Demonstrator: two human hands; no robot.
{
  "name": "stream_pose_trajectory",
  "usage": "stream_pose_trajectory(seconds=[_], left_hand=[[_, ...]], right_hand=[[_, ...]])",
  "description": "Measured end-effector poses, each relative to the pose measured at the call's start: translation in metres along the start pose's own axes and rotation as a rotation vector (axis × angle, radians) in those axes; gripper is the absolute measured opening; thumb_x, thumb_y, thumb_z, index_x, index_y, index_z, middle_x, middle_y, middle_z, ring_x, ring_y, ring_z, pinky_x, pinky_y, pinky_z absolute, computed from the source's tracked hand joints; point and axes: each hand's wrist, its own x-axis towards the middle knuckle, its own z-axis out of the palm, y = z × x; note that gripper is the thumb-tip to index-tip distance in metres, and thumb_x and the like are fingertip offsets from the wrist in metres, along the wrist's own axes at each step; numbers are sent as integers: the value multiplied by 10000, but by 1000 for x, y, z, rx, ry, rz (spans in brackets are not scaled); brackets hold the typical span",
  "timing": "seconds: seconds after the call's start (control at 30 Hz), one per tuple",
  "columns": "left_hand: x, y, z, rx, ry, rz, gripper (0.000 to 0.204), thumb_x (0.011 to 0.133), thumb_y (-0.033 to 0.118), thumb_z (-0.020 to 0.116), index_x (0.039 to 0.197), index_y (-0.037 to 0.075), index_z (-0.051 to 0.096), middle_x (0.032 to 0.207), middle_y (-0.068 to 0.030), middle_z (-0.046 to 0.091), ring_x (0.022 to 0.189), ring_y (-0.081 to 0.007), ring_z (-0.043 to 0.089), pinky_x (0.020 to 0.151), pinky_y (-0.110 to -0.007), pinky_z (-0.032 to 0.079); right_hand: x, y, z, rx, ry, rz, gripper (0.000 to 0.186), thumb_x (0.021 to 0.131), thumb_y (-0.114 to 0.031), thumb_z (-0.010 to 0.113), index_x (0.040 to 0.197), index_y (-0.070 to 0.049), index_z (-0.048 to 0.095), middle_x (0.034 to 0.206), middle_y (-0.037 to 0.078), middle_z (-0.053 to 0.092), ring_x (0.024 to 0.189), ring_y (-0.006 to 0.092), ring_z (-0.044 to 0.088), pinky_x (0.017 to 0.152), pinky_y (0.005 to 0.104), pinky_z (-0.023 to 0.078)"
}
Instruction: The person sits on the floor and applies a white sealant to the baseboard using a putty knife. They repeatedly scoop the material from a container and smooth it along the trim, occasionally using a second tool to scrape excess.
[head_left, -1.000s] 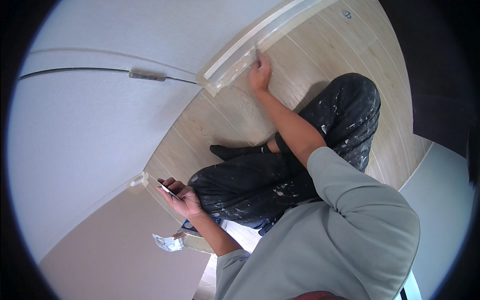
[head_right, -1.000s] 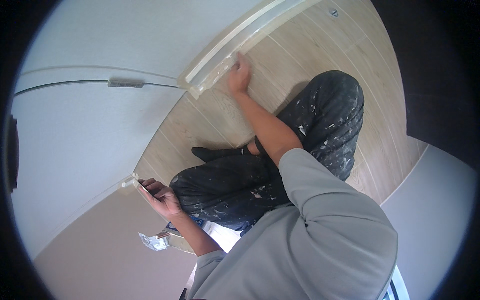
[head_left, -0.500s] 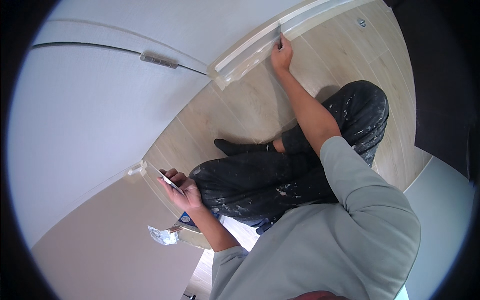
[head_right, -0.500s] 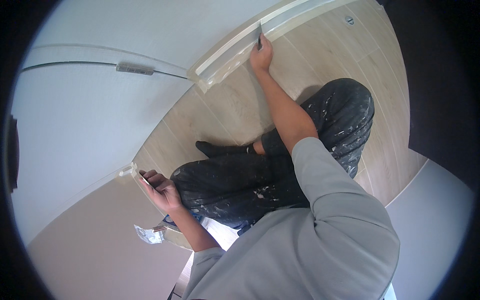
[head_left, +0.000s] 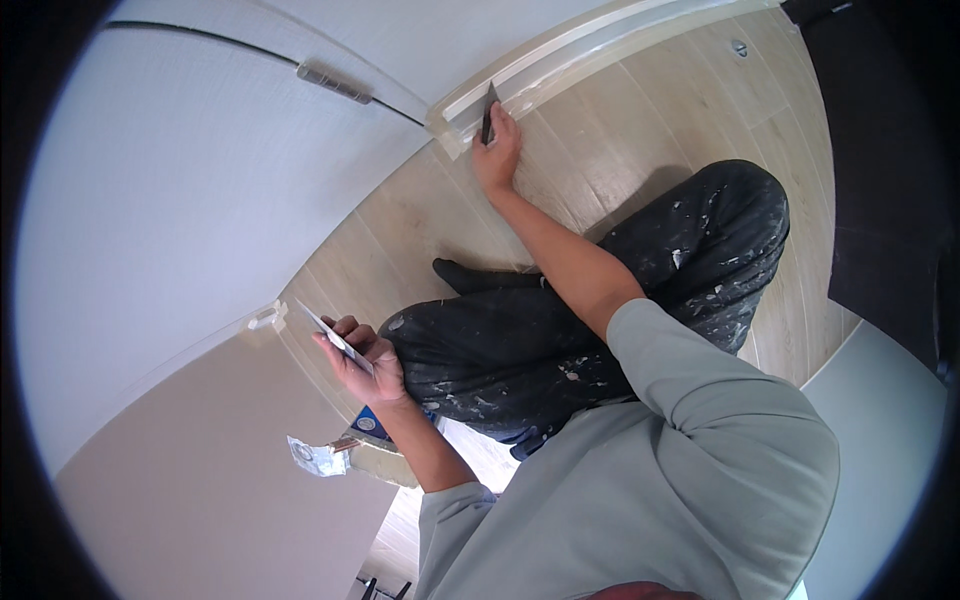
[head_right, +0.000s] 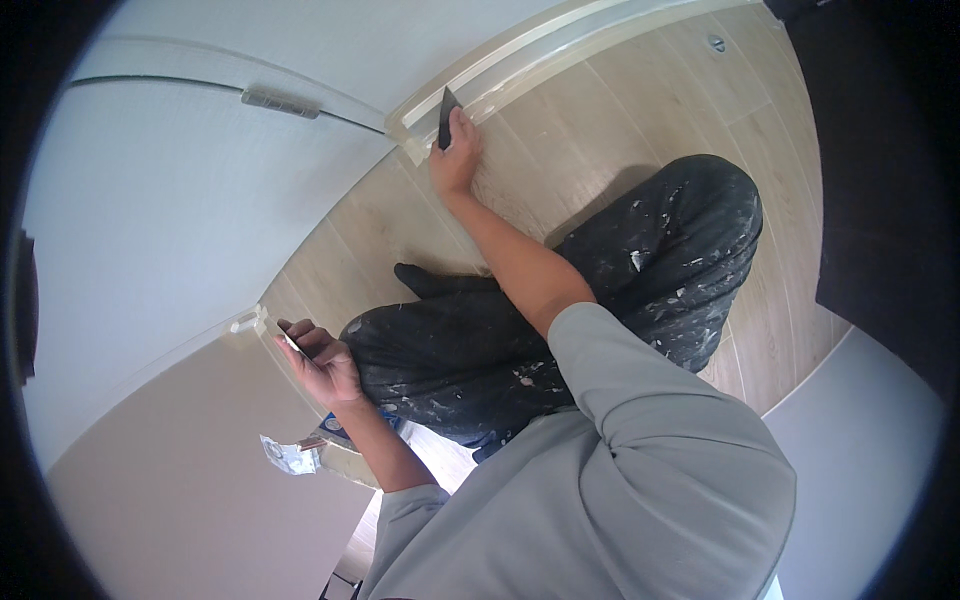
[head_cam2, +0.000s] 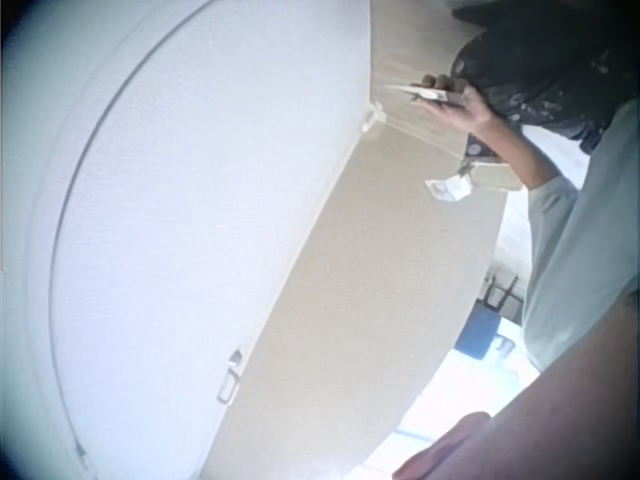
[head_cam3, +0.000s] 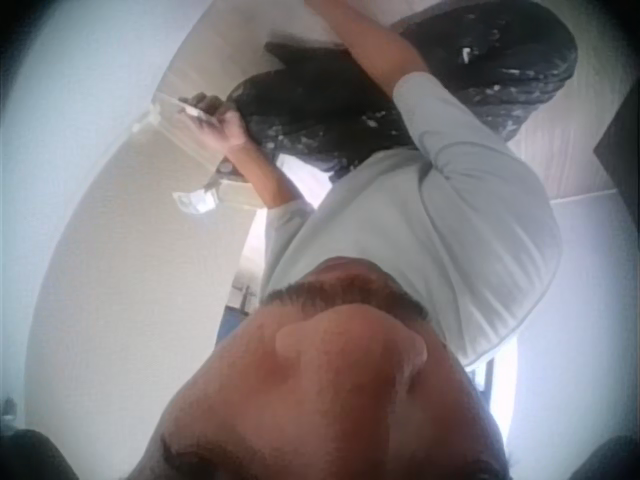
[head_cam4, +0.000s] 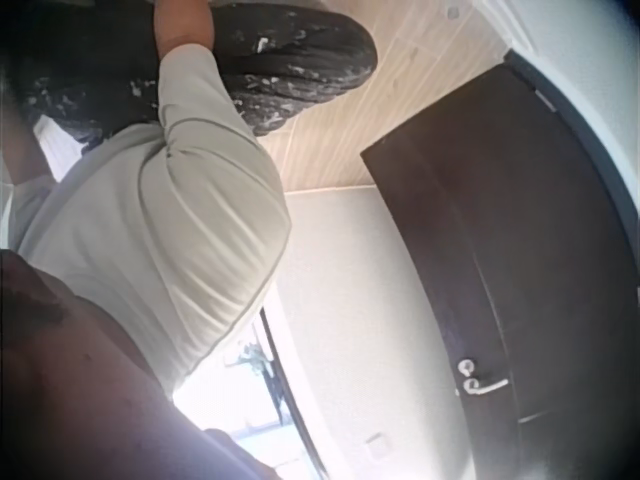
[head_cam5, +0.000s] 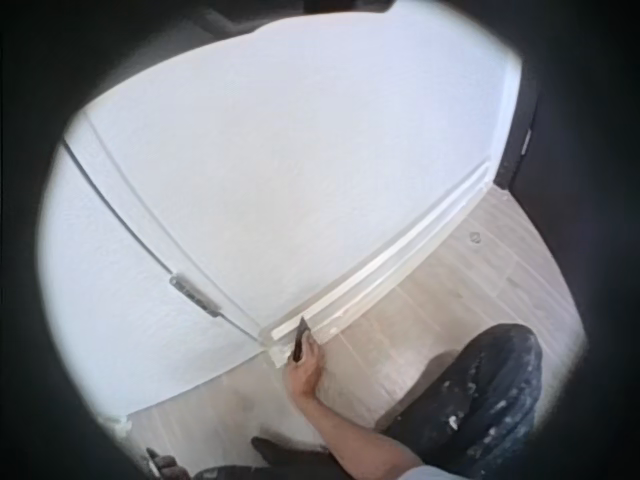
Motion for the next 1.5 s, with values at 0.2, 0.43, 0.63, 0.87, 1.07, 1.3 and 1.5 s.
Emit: stream_pose_trajectory(seconds=[0.2,0.43,0.63,0.87,1.07,1.3,1.5], left_hand=[[1,1,-2,31,-86,-51,348,1030,307,468,1265,70,569,1021,-46,593,891,-138,612,553,-225,472],[-1,0,-3,51,-79,-29,352,1028,317,472,1263,71,560,1013,-47,581,881,-154,605,559,-226,463],[-4,-5,1,156,34,43,349,1013,347,499,1190,55,569,1009,-62,608,888,-174,610,614,-277,512],[-3,-39,28,456,294,-19,547,993,514,438,1289,64,535,1215,-90,633,1091,-239,623,956,-417,494],[-22,-83,70,326,117,-387,519,990,512,449,1226,68,577,1139,-74,666,1039,-209,646,913,-386,508],[-55,-99,115,497,128,-261,559,992,509,450,1280,39,540,1197,-109,634,1086,-227,625,952,-394,495],[-60,-95,114,740,108,199,582,1011,516,405,1240,2,555,1166,-141,627,1075,-220,620,923,-359,491]], right_hand=[[-44,-27,21,10,-12,11,618,723,30,670,1322,27,521,1199,213,564,1126,388,517,1003,438,395],[-66,-51,29,71,-15,85,534,776,27,620,1297,77,515,1248,249,534,1153,419,493,1020,467,367],[-84,-70,-28,183,-164,141,338,951,-77,497,1255,62,549,1175,238,573,1094,390,546,980,419,412],[-41,-157,-174,472,-615,-361,446,801,32,541,1243,1,592,1199,188,584,1100,367,560,939,405,453],[-3,-225,-260,495,-930,-1193,619,641,-47,655,1256,-104,627,1313,130,553,1159,318,546,947,427,449],[39,-222,-265,214,-904,-1289,644,669,-15,619,1299,-149,609,1364,97,526,1188,305,510,988,432,414],[58,-232,-280,37,-893,-773,540,807,-12,548,1334,-126,572,1318,110,540,1211,297,460,1053,379,350]])
